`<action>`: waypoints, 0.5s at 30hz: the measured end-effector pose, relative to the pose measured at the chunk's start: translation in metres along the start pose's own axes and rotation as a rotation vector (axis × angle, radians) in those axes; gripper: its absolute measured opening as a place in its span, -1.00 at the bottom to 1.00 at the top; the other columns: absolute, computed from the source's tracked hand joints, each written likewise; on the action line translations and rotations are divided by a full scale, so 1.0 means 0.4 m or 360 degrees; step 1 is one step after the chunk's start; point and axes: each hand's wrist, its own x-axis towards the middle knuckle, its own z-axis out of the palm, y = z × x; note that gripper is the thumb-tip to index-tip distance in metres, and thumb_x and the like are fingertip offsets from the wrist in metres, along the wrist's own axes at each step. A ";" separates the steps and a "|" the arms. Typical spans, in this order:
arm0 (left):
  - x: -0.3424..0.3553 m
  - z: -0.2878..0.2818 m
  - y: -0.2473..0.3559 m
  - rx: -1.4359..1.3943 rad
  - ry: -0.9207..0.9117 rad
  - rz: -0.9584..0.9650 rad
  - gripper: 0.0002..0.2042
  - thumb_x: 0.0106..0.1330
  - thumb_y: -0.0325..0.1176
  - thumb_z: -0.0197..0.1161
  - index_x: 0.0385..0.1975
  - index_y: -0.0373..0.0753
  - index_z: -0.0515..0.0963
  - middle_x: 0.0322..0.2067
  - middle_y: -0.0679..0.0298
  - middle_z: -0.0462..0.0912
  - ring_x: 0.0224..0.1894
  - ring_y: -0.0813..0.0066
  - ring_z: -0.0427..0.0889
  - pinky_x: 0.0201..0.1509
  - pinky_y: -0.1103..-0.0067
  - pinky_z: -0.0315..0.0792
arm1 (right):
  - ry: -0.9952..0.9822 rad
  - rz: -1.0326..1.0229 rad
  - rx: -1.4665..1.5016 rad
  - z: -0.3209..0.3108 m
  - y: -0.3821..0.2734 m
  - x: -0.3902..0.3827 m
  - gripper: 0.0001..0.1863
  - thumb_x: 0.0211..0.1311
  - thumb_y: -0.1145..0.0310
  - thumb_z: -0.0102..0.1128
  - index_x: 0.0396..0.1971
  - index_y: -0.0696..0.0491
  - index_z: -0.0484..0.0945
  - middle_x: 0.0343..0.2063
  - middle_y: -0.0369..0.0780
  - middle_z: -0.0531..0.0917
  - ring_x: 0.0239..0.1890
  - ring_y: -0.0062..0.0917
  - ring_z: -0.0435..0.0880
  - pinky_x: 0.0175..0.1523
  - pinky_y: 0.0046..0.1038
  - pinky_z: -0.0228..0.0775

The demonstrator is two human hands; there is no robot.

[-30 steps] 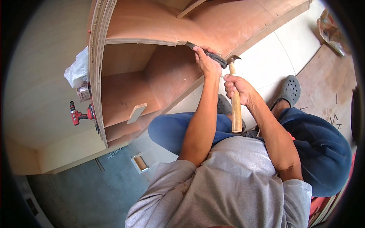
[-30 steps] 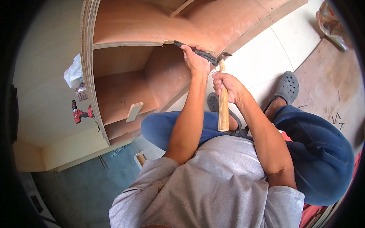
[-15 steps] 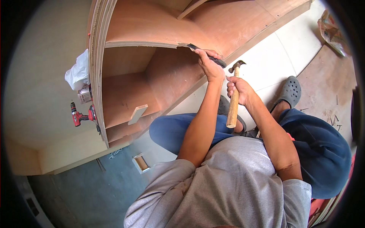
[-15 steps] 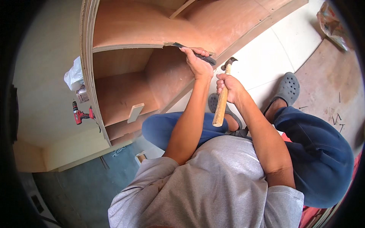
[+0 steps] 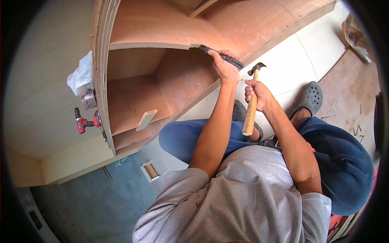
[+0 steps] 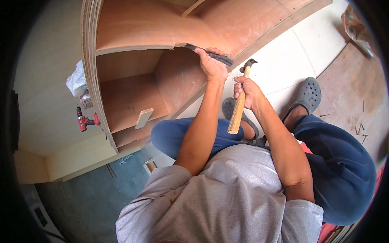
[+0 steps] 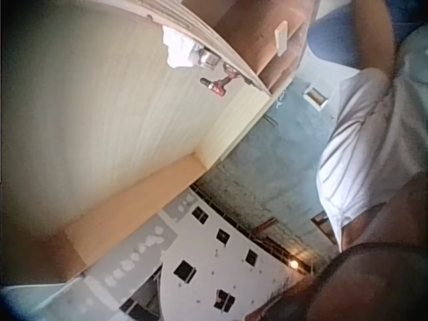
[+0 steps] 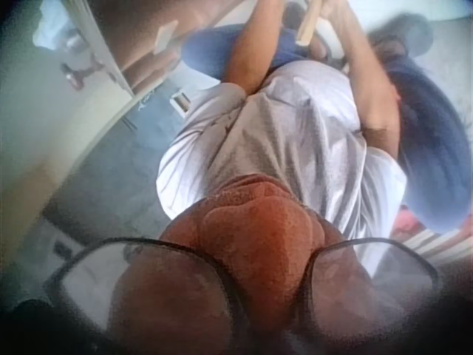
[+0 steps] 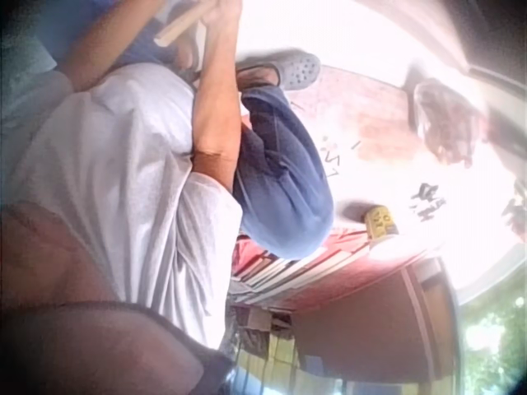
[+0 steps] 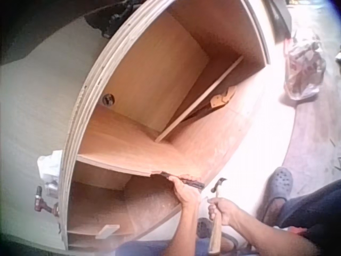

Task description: The person chisels a notch into the edge of a wooden cabinet shelf using a chisel and a hammer.

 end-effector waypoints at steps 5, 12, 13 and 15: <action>-0.011 0.008 -0.002 0.0059 0.0060 -0.0021 -0.35 0.44 0.38 -0.08 -0.51 -0.19 0.34 -0.57 0.31 0.40 -0.50 0.44 0.43 -0.32 0.49 0.41 | -0.0023 -0.0017 -0.0011 -0.009 0.006 0.000 -0.85 0.43 0.35 0.08 -0.36 -0.05 0.33 -0.72 -0.47 0.32 -0.73 -0.74 0.28 -0.63 -0.60 0.28; 0.000 0.009 0.000 0.0164 0.0038 0.0131 -0.36 0.48 0.35 -0.12 -0.55 -0.17 0.32 -0.61 0.32 0.37 -0.52 0.44 0.42 -0.34 0.51 0.39 | -0.0062 -0.0086 0.0143 0.039 0.032 -0.012 -0.83 0.38 0.39 0.13 -0.35 -0.07 0.30 -0.71 -0.47 0.32 -0.76 -0.76 0.25 -0.67 -0.64 0.21; 0.004 0.004 0.002 0.0154 0.0033 0.0129 -0.36 0.48 0.35 -0.13 -0.54 -0.17 0.32 -0.61 0.32 0.38 -0.52 0.44 0.42 -0.34 0.50 0.38 | -0.0155 -0.0023 0.0049 0.050 0.040 -0.019 -0.84 0.38 0.40 0.13 -0.33 -0.07 0.31 -0.70 -0.47 0.33 -0.76 -0.76 0.25 -0.67 -0.65 0.20; 0.003 0.003 0.008 0.0154 0.0030 0.0080 -0.36 0.48 0.35 -0.12 -0.54 -0.17 0.32 -0.60 0.32 0.38 -0.51 0.44 0.42 -0.33 0.50 0.38 | -0.0441 0.0044 -0.0098 0.047 0.033 -0.054 -0.87 0.37 0.43 0.13 -0.30 -0.07 0.34 -0.68 -0.47 0.33 -0.75 -0.76 0.23 -0.67 -0.65 0.18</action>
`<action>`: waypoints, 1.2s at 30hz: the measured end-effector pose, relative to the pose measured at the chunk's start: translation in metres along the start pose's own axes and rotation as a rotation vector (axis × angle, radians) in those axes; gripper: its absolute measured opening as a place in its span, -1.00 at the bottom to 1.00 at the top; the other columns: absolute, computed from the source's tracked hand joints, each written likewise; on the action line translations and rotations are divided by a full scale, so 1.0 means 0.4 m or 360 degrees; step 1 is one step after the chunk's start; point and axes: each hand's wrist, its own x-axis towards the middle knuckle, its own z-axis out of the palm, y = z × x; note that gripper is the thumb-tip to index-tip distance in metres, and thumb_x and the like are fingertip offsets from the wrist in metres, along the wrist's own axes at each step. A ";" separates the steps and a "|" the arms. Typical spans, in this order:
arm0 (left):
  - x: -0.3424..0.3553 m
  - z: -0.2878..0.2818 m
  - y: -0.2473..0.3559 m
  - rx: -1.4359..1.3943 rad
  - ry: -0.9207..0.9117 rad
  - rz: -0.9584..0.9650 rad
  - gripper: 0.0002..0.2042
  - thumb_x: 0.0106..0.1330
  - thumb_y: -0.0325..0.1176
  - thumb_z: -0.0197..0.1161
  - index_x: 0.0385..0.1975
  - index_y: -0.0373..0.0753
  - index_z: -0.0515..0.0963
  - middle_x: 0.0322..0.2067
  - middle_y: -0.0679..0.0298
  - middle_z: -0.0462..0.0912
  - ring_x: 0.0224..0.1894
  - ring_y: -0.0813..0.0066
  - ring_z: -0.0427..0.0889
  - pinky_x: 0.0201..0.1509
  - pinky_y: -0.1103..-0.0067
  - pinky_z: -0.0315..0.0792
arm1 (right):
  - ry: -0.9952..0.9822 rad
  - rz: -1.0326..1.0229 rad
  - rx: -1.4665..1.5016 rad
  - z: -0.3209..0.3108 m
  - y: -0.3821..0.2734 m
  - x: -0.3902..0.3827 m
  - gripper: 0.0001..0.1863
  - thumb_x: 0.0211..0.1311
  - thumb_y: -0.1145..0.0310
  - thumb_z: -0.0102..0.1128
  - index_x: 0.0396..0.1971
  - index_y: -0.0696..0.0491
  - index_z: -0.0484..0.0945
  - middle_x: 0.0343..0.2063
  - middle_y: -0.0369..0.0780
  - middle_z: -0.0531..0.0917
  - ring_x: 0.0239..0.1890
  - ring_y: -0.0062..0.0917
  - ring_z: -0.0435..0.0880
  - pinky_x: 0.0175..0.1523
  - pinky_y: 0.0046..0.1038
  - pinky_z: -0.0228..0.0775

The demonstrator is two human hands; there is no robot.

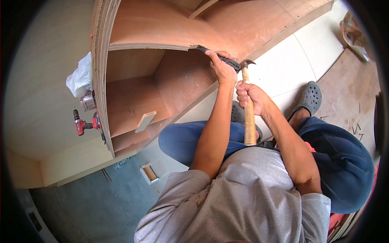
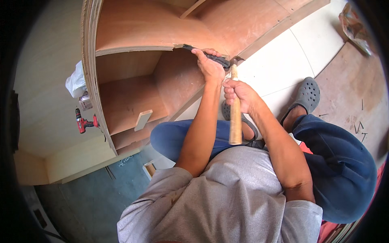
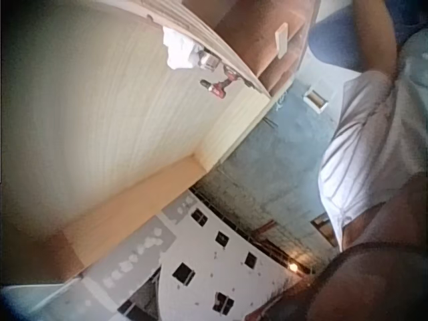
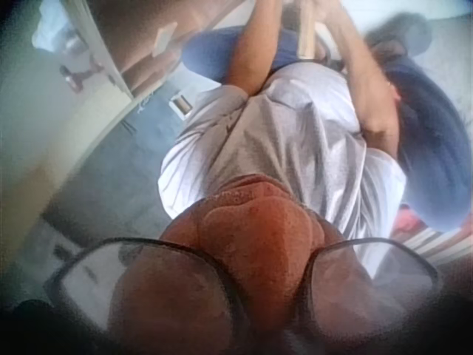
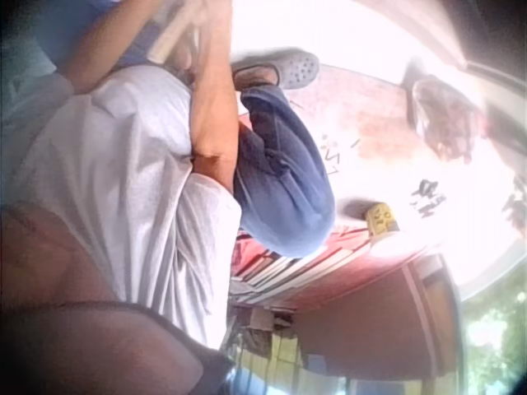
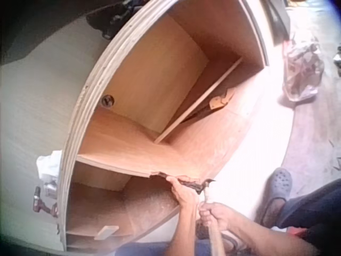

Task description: The person chisels a notch into the edge of a wooden cabinet shelf using a chisel and a hammer.

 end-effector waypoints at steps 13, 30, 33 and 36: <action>-0.015 -0.001 0.032 0.0065 -0.0041 -0.0122 -0.36 0.47 0.36 -0.11 -0.48 -0.19 0.35 -0.53 0.29 0.40 -0.44 0.45 0.44 -0.27 0.52 0.40 | -0.0007 0.0097 -0.0185 -0.027 -0.026 -0.004 -0.81 0.38 0.44 0.08 -0.42 -0.09 0.30 -0.67 -0.45 0.35 -0.74 -0.76 0.25 -0.66 -0.64 0.22; -0.009 0.013 0.037 -0.0011 0.0016 -0.0156 -0.36 0.45 0.38 -0.10 -0.40 -0.20 0.39 -0.52 0.28 0.45 -0.41 0.43 0.49 -0.33 0.49 0.42 | 0.0091 0.0061 0.0077 -0.054 -0.051 0.033 -0.83 0.40 0.43 0.10 -0.37 -0.12 0.31 -0.71 -0.49 0.32 -0.76 -0.77 0.25 -0.69 -0.66 0.23; -0.015 0.018 0.039 0.0011 0.0037 -0.0185 -0.35 0.44 0.39 -0.09 -0.38 -0.21 0.39 -0.50 0.27 0.46 -0.41 0.43 0.49 -0.33 0.48 0.43 | 0.0302 -0.0136 0.0122 -0.072 -0.024 0.055 -0.78 0.40 0.40 0.07 -0.47 -0.10 0.29 -0.71 -0.47 0.31 -0.74 -0.75 0.24 -0.66 -0.63 0.22; -0.026 0.012 0.048 -0.0006 -0.0005 -0.0180 -0.35 0.44 0.37 -0.08 -0.35 -0.23 0.40 -0.48 0.25 0.48 -0.39 0.43 0.50 -0.31 0.46 0.44 | 0.0231 -0.0070 0.0433 -0.061 -0.030 0.039 -0.80 0.36 0.45 0.11 -0.42 -0.11 0.30 -0.70 -0.45 0.32 -0.75 -0.75 0.26 -0.67 -0.65 0.22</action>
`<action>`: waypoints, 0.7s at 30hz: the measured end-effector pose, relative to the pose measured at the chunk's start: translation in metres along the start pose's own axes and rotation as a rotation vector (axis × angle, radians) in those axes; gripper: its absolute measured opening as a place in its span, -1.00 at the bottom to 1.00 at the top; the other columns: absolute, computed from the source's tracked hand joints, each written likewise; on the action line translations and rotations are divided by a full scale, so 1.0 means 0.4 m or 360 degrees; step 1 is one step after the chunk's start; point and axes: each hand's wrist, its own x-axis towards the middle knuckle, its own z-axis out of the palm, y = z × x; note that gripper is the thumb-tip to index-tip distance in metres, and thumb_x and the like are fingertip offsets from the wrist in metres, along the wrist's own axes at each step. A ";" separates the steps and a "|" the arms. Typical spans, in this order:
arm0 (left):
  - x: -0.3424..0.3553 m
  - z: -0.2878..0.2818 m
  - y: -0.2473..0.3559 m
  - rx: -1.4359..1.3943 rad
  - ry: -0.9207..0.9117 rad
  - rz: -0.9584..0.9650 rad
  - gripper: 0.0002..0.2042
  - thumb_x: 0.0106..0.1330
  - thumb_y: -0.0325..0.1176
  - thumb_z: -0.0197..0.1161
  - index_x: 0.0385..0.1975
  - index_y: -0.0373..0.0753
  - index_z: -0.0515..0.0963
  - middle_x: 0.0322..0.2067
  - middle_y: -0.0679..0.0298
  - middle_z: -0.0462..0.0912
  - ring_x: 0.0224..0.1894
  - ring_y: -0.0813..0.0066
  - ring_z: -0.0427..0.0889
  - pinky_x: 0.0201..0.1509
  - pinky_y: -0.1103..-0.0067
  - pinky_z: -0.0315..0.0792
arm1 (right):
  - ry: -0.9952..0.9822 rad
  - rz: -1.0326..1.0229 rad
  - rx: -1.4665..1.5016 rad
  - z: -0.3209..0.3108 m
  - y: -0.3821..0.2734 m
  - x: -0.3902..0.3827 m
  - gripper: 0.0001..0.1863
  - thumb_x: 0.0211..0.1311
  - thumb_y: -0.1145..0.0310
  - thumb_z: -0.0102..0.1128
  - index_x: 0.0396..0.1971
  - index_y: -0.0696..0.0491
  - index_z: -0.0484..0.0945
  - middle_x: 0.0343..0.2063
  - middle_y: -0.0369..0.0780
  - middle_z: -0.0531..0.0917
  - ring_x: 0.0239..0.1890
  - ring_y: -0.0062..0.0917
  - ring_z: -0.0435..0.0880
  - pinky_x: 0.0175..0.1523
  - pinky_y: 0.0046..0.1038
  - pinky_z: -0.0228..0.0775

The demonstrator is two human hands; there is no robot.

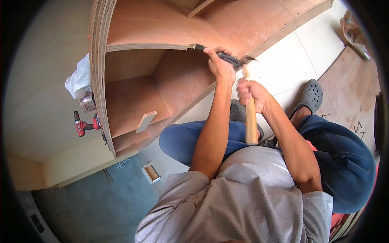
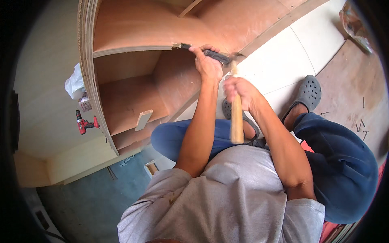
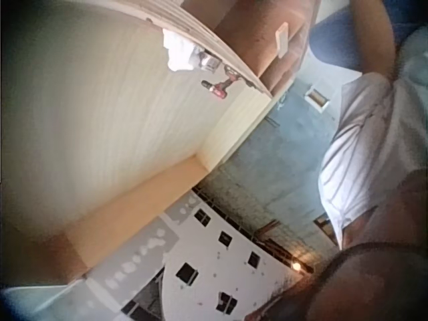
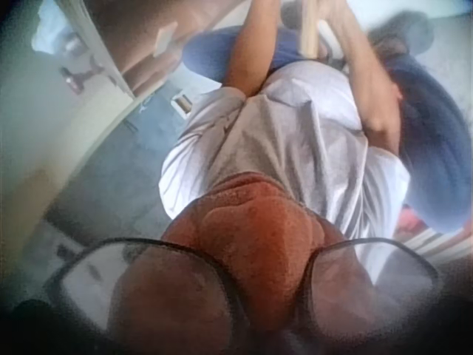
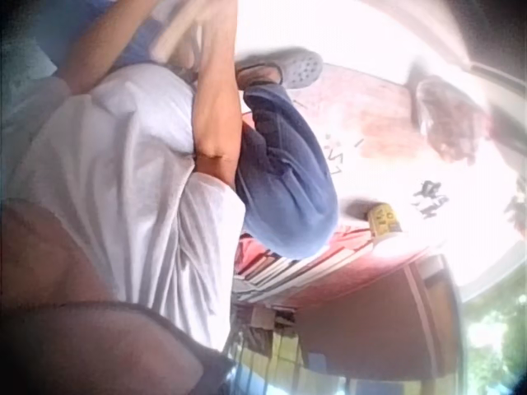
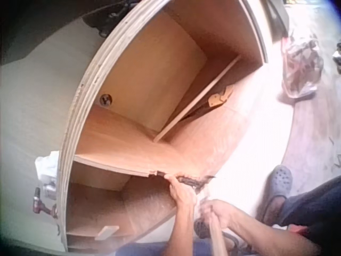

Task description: The person chisels a notch into the edge of a wooden cabinet shelf using a chisel and a hammer.

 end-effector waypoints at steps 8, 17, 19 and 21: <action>0.024 0.002 -0.012 -0.0014 -0.0008 -0.0030 -0.34 0.46 0.35 -0.09 -0.24 -0.29 0.44 -0.44 0.22 0.51 -0.35 0.39 0.53 -0.25 0.46 0.49 | -0.0183 0.0119 -0.0415 -0.011 -0.028 0.003 -0.79 0.37 0.46 0.11 -0.41 -0.10 0.28 -0.71 -0.47 0.32 -0.77 -0.75 0.25 -0.67 -0.65 0.25; 0.016 -0.007 -0.003 0.0023 0.0017 -0.0035 -0.34 0.43 0.37 -0.06 -0.20 -0.27 0.47 -0.38 0.25 0.49 -0.27 0.42 0.52 -0.18 0.47 0.47 | -0.0208 0.0123 -0.0587 0.038 -0.003 -0.027 -0.79 0.39 0.43 0.08 -0.46 -0.08 0.29 -0.68 -0.46 0.34 -0.74 -0.75 0.26 -0.65 -0.62 0.22; 0.020 -0.003 -0.003 0.0017 0.0072 -0.0041 -0.32 0.42 0.38 -0.04 -0.18 -0.28 0.47 -0.36 0.24 0.49 -0.26 0.41 0.51 -0.17 0.46 0.47 | -0.0132 0.0114 -0.0436 0.019 -0.006 -0.013 -0.77 0.36 0.44 0.07 -0.48 -0.07 0.27 -0.69 -0.47 0.32 -0.73 -0.72 0.26 -0.64 -0.61 0.23; 0.016 0.004 -0.009 0.0007 0.0042 -0.0067 -0.32 0.43 0.38 -0.05 -0.17 -0.29 0.47 -0.36 0.25 0.49 -0.26 0.41 0.51 -0.17 0.46 0.47 | -0.0096 0.0019 -0.0361 -0.022 -0.010 0.019 -0.78 0.36 0.44 0.08 -0.48 -0.08 0.27 -0.70 -0.48 0.31 -0.74 -0.72 0.26 -0.64 -0.61 0.23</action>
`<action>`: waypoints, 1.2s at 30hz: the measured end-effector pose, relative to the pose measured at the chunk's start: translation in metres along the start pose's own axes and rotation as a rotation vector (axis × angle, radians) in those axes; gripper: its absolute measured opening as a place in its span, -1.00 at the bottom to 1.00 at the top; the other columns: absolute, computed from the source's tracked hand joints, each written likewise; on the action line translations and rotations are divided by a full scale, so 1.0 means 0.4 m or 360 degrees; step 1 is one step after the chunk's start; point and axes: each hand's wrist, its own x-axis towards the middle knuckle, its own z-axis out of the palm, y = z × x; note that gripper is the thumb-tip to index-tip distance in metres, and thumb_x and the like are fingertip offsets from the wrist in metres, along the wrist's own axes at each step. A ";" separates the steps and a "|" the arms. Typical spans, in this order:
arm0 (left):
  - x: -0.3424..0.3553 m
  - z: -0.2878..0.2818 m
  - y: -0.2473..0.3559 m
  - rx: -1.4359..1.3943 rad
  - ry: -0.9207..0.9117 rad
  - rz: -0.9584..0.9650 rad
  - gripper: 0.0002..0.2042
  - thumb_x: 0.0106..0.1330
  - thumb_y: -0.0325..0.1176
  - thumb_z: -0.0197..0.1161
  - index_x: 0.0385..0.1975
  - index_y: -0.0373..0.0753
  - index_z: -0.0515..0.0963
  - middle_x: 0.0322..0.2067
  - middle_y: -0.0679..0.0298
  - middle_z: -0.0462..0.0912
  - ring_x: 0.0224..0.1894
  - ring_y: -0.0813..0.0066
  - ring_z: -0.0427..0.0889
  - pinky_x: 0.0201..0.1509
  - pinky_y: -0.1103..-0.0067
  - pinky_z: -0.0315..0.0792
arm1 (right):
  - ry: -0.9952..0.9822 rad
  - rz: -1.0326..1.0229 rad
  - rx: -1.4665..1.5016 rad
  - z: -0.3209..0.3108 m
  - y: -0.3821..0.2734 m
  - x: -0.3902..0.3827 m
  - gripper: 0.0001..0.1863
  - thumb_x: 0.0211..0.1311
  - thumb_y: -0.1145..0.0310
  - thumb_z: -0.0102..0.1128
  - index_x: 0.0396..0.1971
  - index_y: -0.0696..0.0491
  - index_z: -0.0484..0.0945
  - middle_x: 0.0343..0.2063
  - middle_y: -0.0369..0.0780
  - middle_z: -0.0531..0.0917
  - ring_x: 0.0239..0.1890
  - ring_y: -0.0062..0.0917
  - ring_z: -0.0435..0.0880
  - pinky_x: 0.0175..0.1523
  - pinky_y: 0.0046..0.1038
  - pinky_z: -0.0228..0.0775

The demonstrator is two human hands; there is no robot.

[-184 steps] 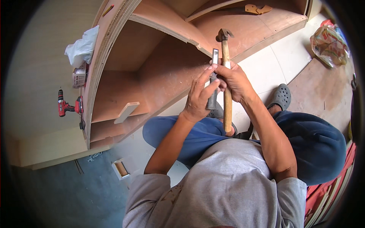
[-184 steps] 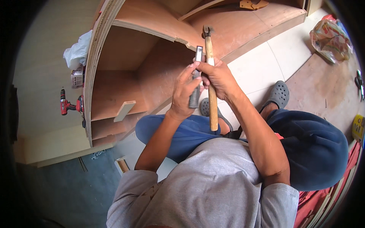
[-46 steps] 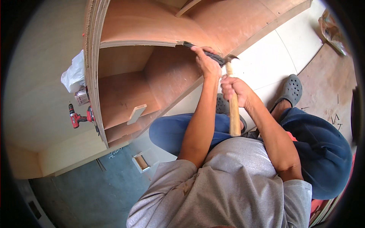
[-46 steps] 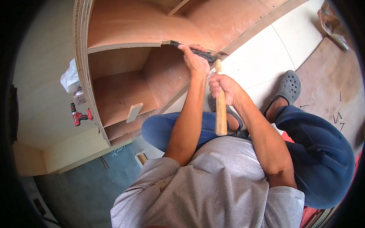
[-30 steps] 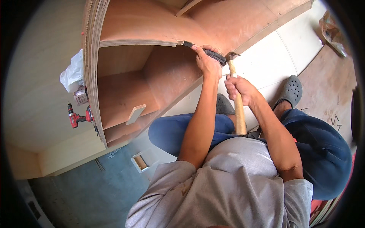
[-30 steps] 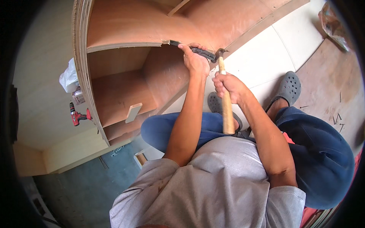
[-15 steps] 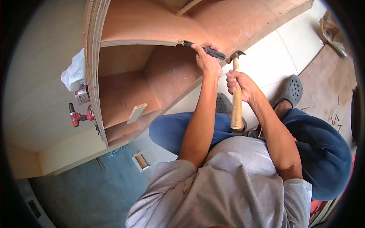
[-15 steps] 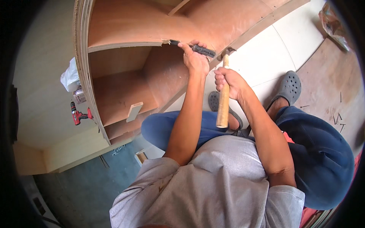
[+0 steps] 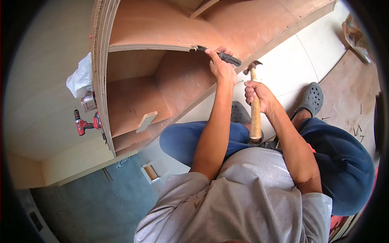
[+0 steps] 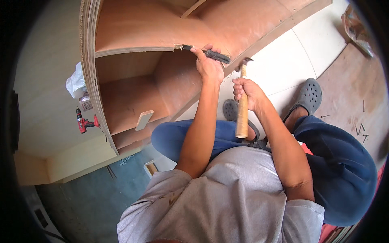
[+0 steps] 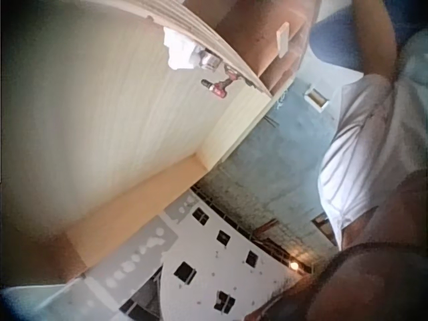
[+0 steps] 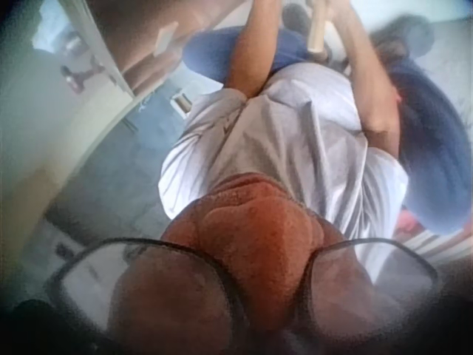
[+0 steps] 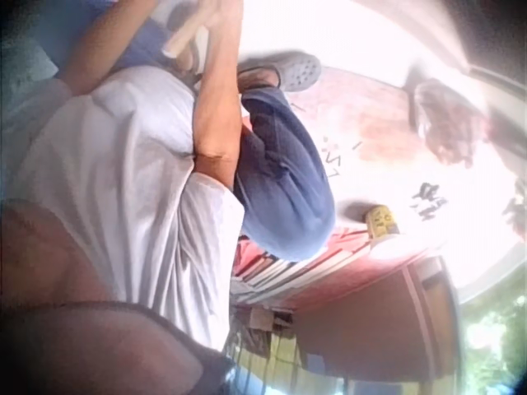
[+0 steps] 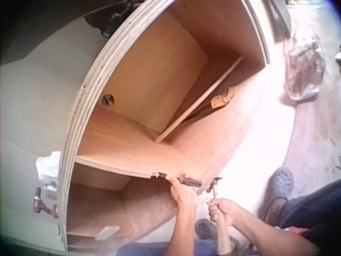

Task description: The person chisels a notch into the edge of a wooden cabinet shelf using a chisel and a hammer.

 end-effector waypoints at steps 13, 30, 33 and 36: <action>-0.005 0.002 0.005 0.0062 -0.0047 -0.0046 -0.27 0.45 0.37 -0.11 -0.03 -0.36 0.49 -0.33 0.20 0.48 -0.21 0.31 0.50 0.02 0.40 0.45 | 0.0211 -0.0184 0.0026 -0.005 -0.005 0.004 -0.79 0.36 0.46 0.07 -0.47 -0.04 0.29 -0.70 -0.45 0.30 -0.71 -0.72 0.25 -0.64 -0.59 0.25; -0.019 -0.046 -0.010 -0.0126 -0.0304 0.0147 -0.42 0.49 0.28 -0.05 -0.06 -0.22 0.43 -0.38 0.28 0.45 -0.25 0.36 0.44 -0.02 0.40 0.40 | -0.0253 0.0159 -0.0305 0.064 -0.011 -0.061 -0.81 0.32 0.51 0.13 -0.33 -0.10 0.31 -0.66 -0.45 0.35 -0.74 -0.76 0.28 -0.67 -0.61 0.22; -0.051 -0.045 -0.010 -0.0314 -0.0239 0.0041 -0.52 0.53 0.22 -0.07 -0.21 -0.15 0.39 -0.44 0.33 0.38 -0.32 0.42 0.39 -0.07 0.44 0.38 | -0.0204 0.0126 -0.0321 0.036 -0.015 -0.052 -0.81 0.31 0.50 0.13 -0.33 -0.10 0.30 -0.67 -0.45 0.34 -0.75 -0.76 0.28 -0.68 -0.61 0.22; -0.096 -0.047 -0.016 0.0096 -0.0361 0.0163 -0.52 0.54 0.19 -0.05 -0.35 -0.15 0.33 -0.45 0.33 0.35 -0.36 0.49 0.37 -0.15 0.52 0.36 | -0.0003 0.0038 -0.0269 -0.007 -0.027 -0.038 -0.81 0.32 0.49 0.12 -0.39 -0.11 0.31 -0.69 -0.46 0.34 -0.76 -0.78 0.26 -0.69 -0.64 0.21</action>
